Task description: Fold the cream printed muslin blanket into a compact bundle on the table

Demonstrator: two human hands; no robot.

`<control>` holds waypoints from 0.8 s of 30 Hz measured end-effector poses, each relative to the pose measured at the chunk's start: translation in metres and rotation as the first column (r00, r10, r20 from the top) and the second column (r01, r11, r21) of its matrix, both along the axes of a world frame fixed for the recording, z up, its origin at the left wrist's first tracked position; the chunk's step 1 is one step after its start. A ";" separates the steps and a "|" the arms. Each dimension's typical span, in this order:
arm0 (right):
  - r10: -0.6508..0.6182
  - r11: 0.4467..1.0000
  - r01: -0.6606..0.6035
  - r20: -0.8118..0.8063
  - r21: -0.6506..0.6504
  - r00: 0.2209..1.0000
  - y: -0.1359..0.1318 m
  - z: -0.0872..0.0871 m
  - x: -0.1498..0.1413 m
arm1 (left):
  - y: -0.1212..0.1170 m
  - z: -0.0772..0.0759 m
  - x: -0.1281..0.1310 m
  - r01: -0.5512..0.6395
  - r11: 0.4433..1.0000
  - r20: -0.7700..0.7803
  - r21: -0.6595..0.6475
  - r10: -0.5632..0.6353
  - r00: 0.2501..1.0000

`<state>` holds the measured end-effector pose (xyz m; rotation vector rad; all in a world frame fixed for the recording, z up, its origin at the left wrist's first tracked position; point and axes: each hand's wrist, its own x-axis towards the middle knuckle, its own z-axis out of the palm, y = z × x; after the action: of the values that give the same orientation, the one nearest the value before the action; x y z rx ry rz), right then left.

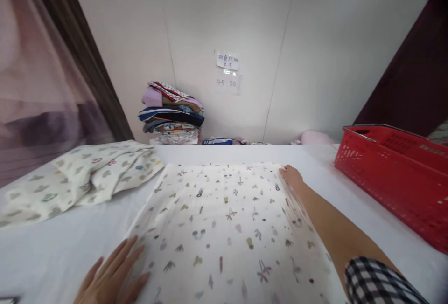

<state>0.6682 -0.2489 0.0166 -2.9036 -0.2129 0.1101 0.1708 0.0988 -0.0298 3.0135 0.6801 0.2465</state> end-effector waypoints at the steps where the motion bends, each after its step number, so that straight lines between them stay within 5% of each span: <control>1: 0.004 1.000 -0.004 -0.004 -0.011 1.000 0.000 0.001 -0.003 | -0.003 0.007 0.008 0.016 1.000 0.005 0.020 -0.016 1.000; 8: 0.064 0.996 -0.063 0.024 -0.061 0.998 0.002 -0.005 -0.022 | -0.001 0.051 0.088 -0.042 0.998 -0.105 -0.052 0.037 0.994; 16: 0.019 0.995 -0.013 0.054 -0.097 0.998 -0.001 -0.021 -0.012 | 0.065 0.060 0.186 -0.157 0.986 -0.028 -0.048 0.156 0.987; 24: -0.048 0.997 0.052 0.063 -0.062 0.997 0.000 -0.020 -0.010 | 0.083 0.063 0.253 -0.021 1.000 -0.034 -0.010 0.021 0.999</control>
<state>0.6584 -0.2490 -0.0032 -2.9759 -0.1491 0.0188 0.4237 0.1821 0.0333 3.0090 0.7139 0.1922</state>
